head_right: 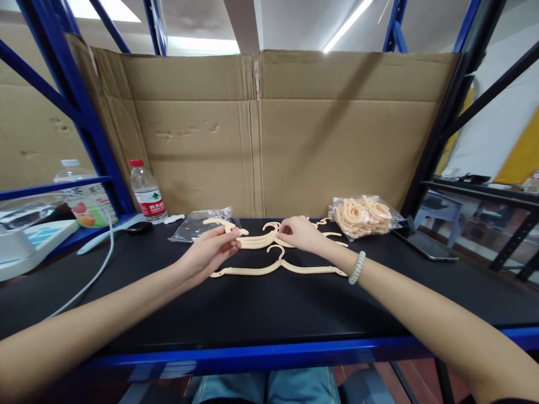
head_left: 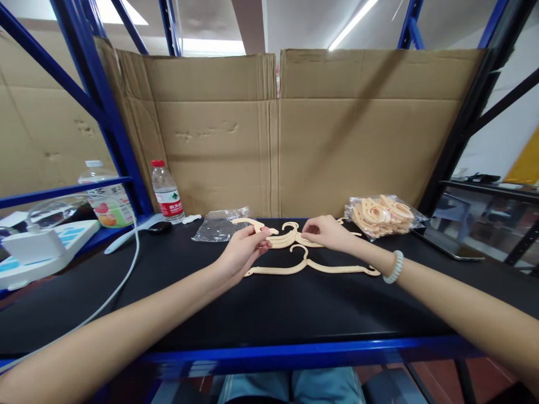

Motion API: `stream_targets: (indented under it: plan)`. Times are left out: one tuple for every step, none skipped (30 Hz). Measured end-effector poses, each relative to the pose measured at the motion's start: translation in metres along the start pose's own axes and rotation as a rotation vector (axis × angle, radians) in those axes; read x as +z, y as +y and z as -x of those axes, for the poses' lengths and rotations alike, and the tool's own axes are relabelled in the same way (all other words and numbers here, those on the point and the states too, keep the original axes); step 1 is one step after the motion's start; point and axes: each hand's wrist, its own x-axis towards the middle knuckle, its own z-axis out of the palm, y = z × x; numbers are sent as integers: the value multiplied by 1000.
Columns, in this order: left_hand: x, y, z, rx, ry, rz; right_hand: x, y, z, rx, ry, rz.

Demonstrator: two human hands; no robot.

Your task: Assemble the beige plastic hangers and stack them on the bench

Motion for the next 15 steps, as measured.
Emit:
stream_targets:
  plan:
    - [-4,1,-1,7,15,-3,4,8,-2,-7,-23,113]
    - [-8,2,-2,18,24,-14,9,15,-3,-11,-44,189]
    - [-12,3,-3,26,27,-28,15,21,-3,-8,-61,233]
    - [-16,4,-4,28,27,-42,20,25,-4,-7,-72,255]
    - [-20,4,-4,26,29,-52,25,28,-4,-8,-74,260]
    - [-23,4,-4,23,32,-60,29,30,-4,-9,-72,254]
    - [-26,3,-4,20,32,-64,32,31,-5,-12,-67,238]
    - [-29,3,-4,21,26,-66,33,31,-5,-14,-61,216]
    - [-31,3,-4,24,15,-66,33,31,-5,-17,-53,197]
    - [-32,3,-3,30,-1,-67,32,30,-4,-19,-44,182]
    - [-32,3,-3,38,-20,-68,29,28,-4,-17,-31,174]
    - [-32,4,-2,49,-37,-69,25,26,-3,-17,-14,173]
    - [-31,4,-1,59,-50,-69,20,24,-1,-20,13,175]
    - [-31,5,0,67,-58,-70,15,20,1,-33,45,172]
    - [-30,5,1,73,-65,-73,9,17,3,-56,76,159]
